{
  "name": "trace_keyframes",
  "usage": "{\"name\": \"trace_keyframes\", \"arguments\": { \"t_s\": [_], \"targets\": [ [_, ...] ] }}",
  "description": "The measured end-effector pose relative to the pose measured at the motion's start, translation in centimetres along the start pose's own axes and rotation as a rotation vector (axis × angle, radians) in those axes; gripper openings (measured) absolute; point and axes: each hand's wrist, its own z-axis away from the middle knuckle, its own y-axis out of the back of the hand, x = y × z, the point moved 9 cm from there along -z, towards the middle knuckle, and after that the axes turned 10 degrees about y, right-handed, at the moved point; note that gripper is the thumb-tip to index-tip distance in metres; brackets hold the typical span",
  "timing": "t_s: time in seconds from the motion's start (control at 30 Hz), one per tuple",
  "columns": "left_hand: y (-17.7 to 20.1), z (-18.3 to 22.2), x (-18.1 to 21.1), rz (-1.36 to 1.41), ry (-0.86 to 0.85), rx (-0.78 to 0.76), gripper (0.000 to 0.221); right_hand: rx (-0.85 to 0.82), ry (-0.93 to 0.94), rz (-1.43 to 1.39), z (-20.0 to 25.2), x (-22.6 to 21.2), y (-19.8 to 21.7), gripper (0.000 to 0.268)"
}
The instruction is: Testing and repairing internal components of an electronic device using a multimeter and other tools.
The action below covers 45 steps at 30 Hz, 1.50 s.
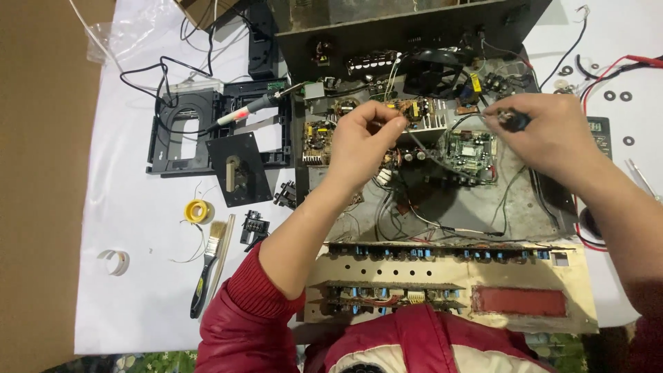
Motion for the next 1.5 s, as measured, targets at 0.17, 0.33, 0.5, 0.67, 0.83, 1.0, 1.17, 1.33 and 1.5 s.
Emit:
{"name": "trace_keyframes", "arguments": {
  "t_s": [0.17,0.33,0.5,0.67,0.83,1.0,1.17,1.33,1.5],
  "targets": [
    [-0.1,-1.0,-2.0,-0.077,-0.044,0.041,0.01,-0.167,0.016,-0.108,-1.8,-5.6,-2.1,0.015],
    [-1.6,-1.0,-1.6,-0.094,-0.093,-0.024,0.009,0.046,0.619,-0.254,1.4,-11.2,-0.9,0.008],
    [-6.7,0.4,-2.1,-0.416,0.049,-0.347,0.009,-0.435,0.19,-0.26,3.8,-4.1,-7.2,0.035],
    [-7.3,-0.8,0.0,-0.38,-0.062,-0.256,0.012,-0.611,-0.034,-0.129,4.8,-1.3,-6.5,0.032],
    [-6.4,-1.0,2.0,-0.268,-0.094,-0.129,0.01,-0.824,0.007,-0.072,6.2,-0.6,-7.4,0.048],
    [-6.0,-0.7,0.0,0.16,0.087,-0.146,0.009,-0.683,-0.185,-0.162,5.2,-0.9,-4.5,0.025],
    [-8.7,-1.9,0.3,0.281,0.079,-0.217,0.005,-0.63,-0.022,-0.182,5.1,-1.4,-6.5,0.031],
    [-10.2,-2.6,-0.1,0.267,0.057,-0.307,0.007,-0.674,-0.11,-0.125,5.5,-0.1,-6.7,0.039],
    [-8.8,-3.4,-1.5,0.217,0.026,-0.199,0.006,-0.636,-0.333,-0.156,5.7,1.1,-4.3,0.023]
  ]
}}
